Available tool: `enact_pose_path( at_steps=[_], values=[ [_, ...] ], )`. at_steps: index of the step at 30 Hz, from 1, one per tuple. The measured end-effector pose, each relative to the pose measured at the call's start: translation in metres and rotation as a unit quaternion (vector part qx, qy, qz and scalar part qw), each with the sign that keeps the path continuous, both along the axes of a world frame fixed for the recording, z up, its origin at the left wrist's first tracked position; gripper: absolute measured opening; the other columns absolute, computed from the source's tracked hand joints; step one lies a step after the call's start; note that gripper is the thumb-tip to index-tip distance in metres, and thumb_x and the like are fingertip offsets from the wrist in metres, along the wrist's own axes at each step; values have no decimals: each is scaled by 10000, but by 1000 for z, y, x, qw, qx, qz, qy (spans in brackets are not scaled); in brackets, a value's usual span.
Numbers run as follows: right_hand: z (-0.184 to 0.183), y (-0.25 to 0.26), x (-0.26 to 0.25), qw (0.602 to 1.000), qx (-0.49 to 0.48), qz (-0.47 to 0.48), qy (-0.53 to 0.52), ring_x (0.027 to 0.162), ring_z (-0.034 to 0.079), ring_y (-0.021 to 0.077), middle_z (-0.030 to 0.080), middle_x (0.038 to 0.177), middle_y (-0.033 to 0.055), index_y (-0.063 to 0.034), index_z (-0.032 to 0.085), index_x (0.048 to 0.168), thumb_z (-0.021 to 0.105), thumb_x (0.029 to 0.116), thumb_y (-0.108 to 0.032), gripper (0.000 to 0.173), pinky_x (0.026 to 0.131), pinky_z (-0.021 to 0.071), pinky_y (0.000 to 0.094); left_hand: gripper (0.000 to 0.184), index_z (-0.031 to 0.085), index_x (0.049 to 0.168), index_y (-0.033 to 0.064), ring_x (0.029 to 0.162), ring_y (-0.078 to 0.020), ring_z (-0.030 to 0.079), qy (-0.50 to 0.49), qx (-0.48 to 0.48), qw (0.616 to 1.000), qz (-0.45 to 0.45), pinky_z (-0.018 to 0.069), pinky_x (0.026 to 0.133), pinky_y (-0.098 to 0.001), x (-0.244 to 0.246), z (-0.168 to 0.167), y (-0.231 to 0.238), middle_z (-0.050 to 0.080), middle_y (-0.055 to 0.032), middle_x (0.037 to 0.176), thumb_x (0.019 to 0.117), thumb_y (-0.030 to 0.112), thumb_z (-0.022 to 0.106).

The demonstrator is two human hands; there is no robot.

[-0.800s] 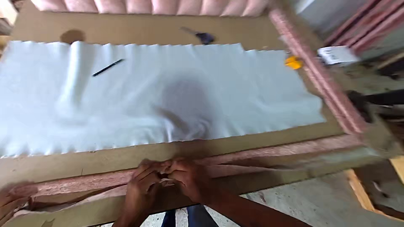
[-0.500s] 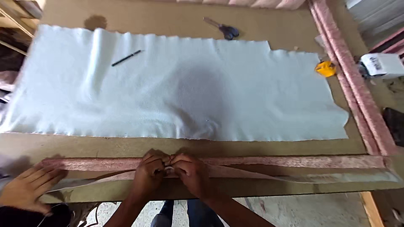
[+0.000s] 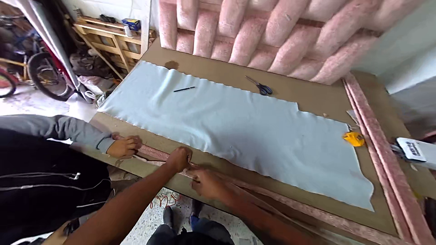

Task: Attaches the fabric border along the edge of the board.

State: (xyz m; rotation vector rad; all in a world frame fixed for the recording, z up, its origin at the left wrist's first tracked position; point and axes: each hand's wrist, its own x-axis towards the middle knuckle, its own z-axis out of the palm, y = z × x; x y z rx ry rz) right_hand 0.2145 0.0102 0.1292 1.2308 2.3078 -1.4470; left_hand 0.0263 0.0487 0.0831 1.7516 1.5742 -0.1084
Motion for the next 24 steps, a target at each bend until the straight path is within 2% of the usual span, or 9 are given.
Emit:
enact_pose_path(
  at_steps=[2, 7, 10, 11, 14, 15, 19, 21, 24],
  values=[
    [-11, -14, -6, 997, -64, -13, 33, 820, 713, 244, 624, 1354, 146, -208, 482, 1549, 587, 970, -155, 591, 756, 620, 458, 258, 722, 970, 114, 1085, -320, 656, 7, -5, 1000, -5, 531, 943, -595, 4, -3, 2, 701, -108, 1111, 807, 282, 832],
    [-16, -4, -9, 993, -114, -14, -24, 623, 649, 220, 675, 1042, 155, -265, 343, 1618, 533, 994, -216, 655, 621, 586, 415, 280, 728, 941, 115, 1037, -313, 668, 24, -4, 1000, -6, 540, 911, -596, 3, 0, 4, 707, -102, 1069, 809, 336, 837],
    [-14, -1, 15, 992, -119, -7, -38, 625, 653, 216, 688, 1028, 147, -287, 350, 1615, 525, 997, -227, 644, 620, 588, 415, 324, 723, 949, 116, 1006, -305, 672, 20, -7, 1000, -6, 541, 911, -584, 5, 1, 5, 709, -101, 1031, 799, 370, 858],
    [-15, -2, 24, 992, -117, -6, -36, 629, 658, 218, 691, 1042, 145, -278, 365, 1609, 528, 996, -219, 637, 627, 591, 417, 327, 723, 943, 126, 994, -297, 673, 22, -5, 1000, -6, 545, 904, -579, 5, -1, 5, 709, -91, 1021, 793, 380, 863],
    [-17, -3, 50, 992, -124, -1, -21, 666, 661, 205, 614, 1347, 125, -233, 401, 1594, 521, 1004, -174, 605, 642, 598, 411, 344, 725, 919, 151, 972, -277, 672, 28, 4, 1000, -9, 549, 886, -575, 5, -8, 7, 709, -65, 999, 767, 418, 880],
    [-18, -4, 59, 991, -133, -6, -20, 657, 651, 203, 598, 1372, 126, -232, 407, 1590, 515, 1004, -164, 600, 628, 592, 409, 352, 724, 915, 157, 972, -272, 672, 32, 6, 999, -10, 550, 886, -573, 5, -10, 7, 709, -59, 1001, 758, 430, 883],
    [-22, -7, 92, 987, -158, -21, -31, 594, 619, 223, 676, 1032, 153, -269, 386, 1597, 489, 1014, -201, 596, 579, 562, 418, 368, 720, 898, 165, 967, -259, 674, 36, 12, 999, -8, 557, 876, -566, 4, -14, 8, 707, -44, 999, 743, 453, 888],
    [-23, -2, 94, 994, -103, -36, -9, 683, 679, 201, 720, 969, 102, -220, 510, 1517, 518, 1024, -256, 494, 650, 593, 409, 360, 722, 902, 164, 978, -261, 673, 33, 11, 999, -4, 555, 878, -572, 4, -13, 7, 708, -47, 1021, 741, 439, 890],
    [-30, 26, 75, 995, 55, -80, -10, 958, 708, 191, 737, 1025, 41, -167, 707, 1217, 613, 993, -372, 318, 916, 576, 461, 362, 731, 925, 163, 996, -273, 676, 41, 9, 999, -11, 551, 890, -582, 6, -9, 9, 715, -56, 1032, 748, 441, 881]
  ],
)
